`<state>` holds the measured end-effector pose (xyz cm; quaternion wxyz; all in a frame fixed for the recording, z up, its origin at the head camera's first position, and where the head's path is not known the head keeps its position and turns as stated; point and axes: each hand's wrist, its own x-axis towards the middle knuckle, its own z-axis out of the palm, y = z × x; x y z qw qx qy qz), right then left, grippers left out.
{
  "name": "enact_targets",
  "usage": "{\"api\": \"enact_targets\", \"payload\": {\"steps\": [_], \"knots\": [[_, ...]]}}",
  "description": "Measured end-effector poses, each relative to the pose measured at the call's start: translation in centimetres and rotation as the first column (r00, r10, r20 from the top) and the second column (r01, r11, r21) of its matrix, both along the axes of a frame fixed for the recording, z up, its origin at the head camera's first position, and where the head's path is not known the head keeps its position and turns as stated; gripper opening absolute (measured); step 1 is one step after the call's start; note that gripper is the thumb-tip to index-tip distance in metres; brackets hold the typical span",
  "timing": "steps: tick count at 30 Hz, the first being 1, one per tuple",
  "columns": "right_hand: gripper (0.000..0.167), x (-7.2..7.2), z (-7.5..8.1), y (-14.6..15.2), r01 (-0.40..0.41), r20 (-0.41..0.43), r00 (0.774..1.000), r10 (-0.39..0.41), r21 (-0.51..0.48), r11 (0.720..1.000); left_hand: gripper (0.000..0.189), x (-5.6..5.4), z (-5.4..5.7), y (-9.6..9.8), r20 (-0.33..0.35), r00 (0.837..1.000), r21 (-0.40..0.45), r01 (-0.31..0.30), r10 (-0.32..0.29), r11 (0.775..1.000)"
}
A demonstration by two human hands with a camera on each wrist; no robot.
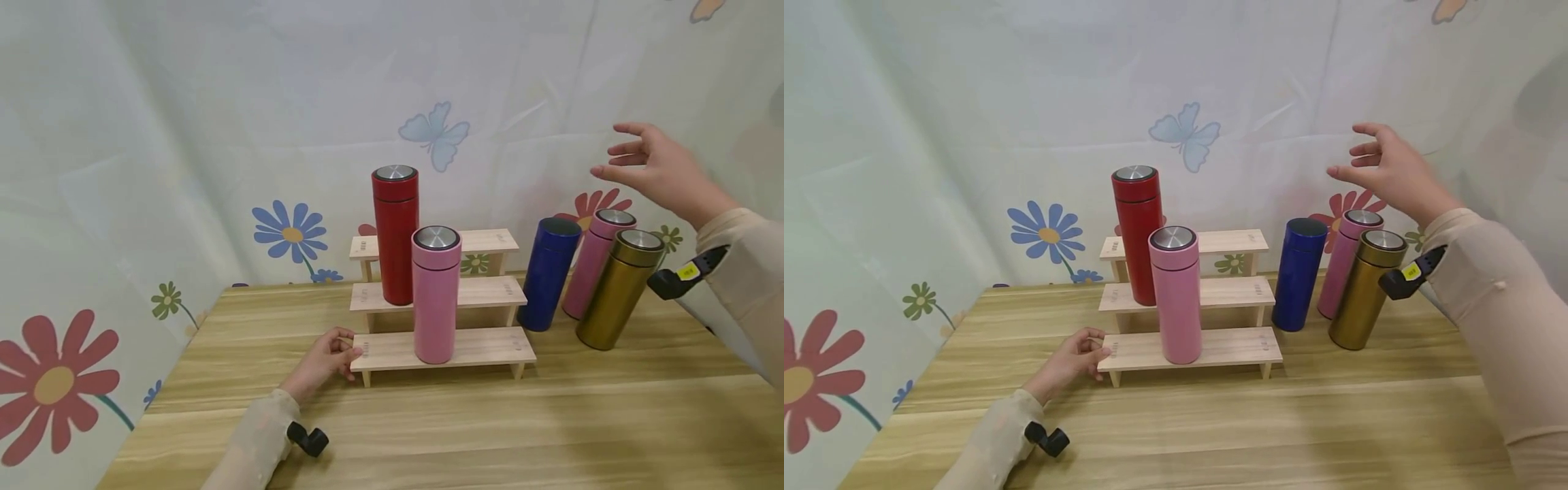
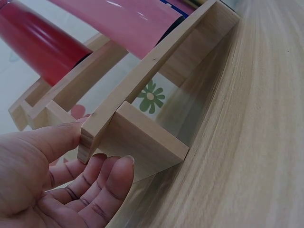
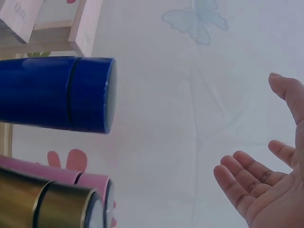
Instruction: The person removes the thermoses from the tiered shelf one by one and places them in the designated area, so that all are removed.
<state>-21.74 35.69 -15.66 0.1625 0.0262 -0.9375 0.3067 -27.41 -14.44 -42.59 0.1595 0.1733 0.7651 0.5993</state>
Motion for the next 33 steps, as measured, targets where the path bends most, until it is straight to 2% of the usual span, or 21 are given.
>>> {"api": "enact_targets", "payload": {"steps": [7,12,33], "knots": [[0.083,-1.2,1.9,-2.4,-0.05,0.007,0.999,0.05,0.014,0.999,0.047,-0.1,-0.1,0.0,-0.004,1.0,0.002,0.01,-0.01,1.0],[0.083,-2.0,2.6,-4.1,-0.093,0.018,0.996,0.092,0.011,0.996,0.045,-0.1,-0.1,0.1,-0.006,1.0,-0.005,0.007,-0.007,1.0],[0.084,-4.6,2.6,-10.7,-0.262,0.01,0.965,0.264,-0.063,0.963,0.046,-0.3,-0.3,0.0,-0.013,1.0,-0.008,0.011,-0.011,1.0]]}}
